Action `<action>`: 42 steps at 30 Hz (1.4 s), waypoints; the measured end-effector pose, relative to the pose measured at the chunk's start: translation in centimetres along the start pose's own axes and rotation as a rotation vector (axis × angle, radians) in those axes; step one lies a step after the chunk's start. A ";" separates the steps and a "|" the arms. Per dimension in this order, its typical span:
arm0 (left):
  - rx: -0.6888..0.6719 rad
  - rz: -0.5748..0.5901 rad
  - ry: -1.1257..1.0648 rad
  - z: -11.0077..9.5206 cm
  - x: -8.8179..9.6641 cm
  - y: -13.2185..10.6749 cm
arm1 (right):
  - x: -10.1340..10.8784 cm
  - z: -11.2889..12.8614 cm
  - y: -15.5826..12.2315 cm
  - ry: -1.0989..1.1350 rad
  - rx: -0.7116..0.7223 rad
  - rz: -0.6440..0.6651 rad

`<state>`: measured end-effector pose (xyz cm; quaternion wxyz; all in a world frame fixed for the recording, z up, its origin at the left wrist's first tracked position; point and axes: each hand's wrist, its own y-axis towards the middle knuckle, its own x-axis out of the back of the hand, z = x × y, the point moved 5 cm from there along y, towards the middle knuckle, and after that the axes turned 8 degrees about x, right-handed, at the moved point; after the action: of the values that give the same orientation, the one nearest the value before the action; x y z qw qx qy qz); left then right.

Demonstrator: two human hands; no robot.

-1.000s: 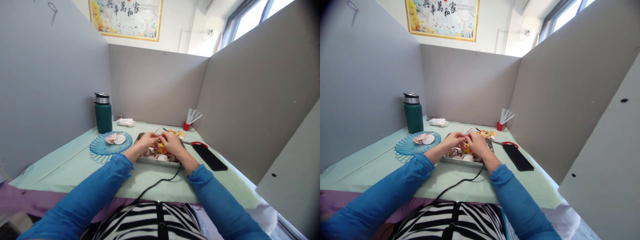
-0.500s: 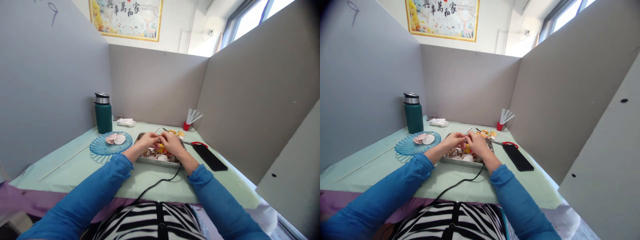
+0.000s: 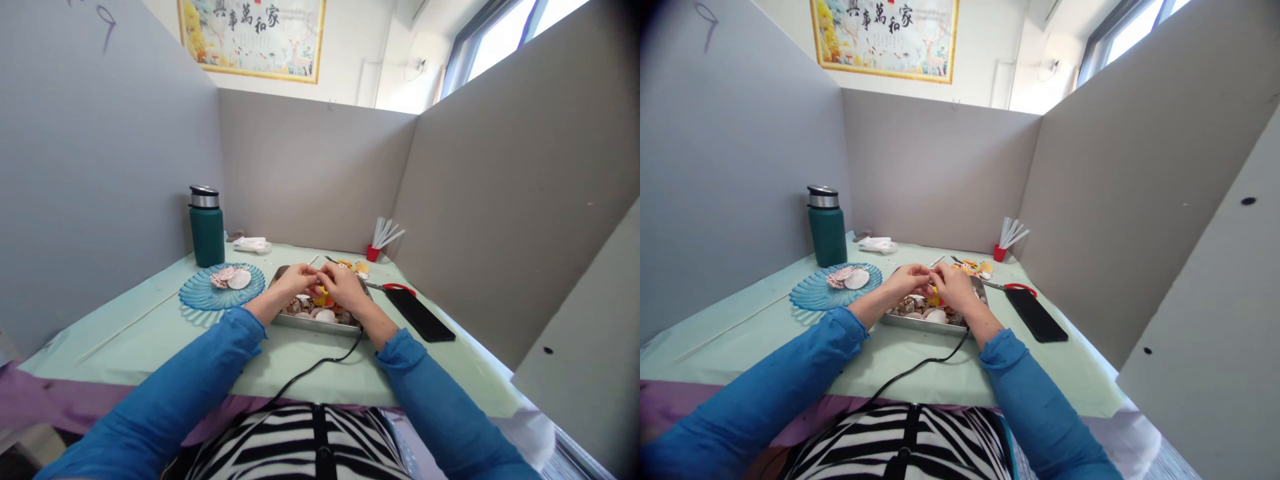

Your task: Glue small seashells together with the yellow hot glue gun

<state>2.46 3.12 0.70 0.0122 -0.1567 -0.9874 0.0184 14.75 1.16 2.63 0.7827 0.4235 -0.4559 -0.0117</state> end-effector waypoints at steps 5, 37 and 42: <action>0.000 -0.011 0.013 -0.2 -0.1 -0.3 | 0.0 -0.1 -0.1 0.004 0.000 -0.009; -0.001 -0.020 0.026 -0.3 -0.1 -0.3 | 0.1 0.0 0.0 0.007 -0.016 -0.012; -0.001 -0.024 0.023 -0.3 -0.1 -0.4 | 0.1 0.0 0.0 0.004 -0.004 -0.018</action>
<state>2.46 2.75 1.02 0.0238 -0.1451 -0.9890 0.0161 14.80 1.17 2.66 0.7845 0.4259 -0.4504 -0.0186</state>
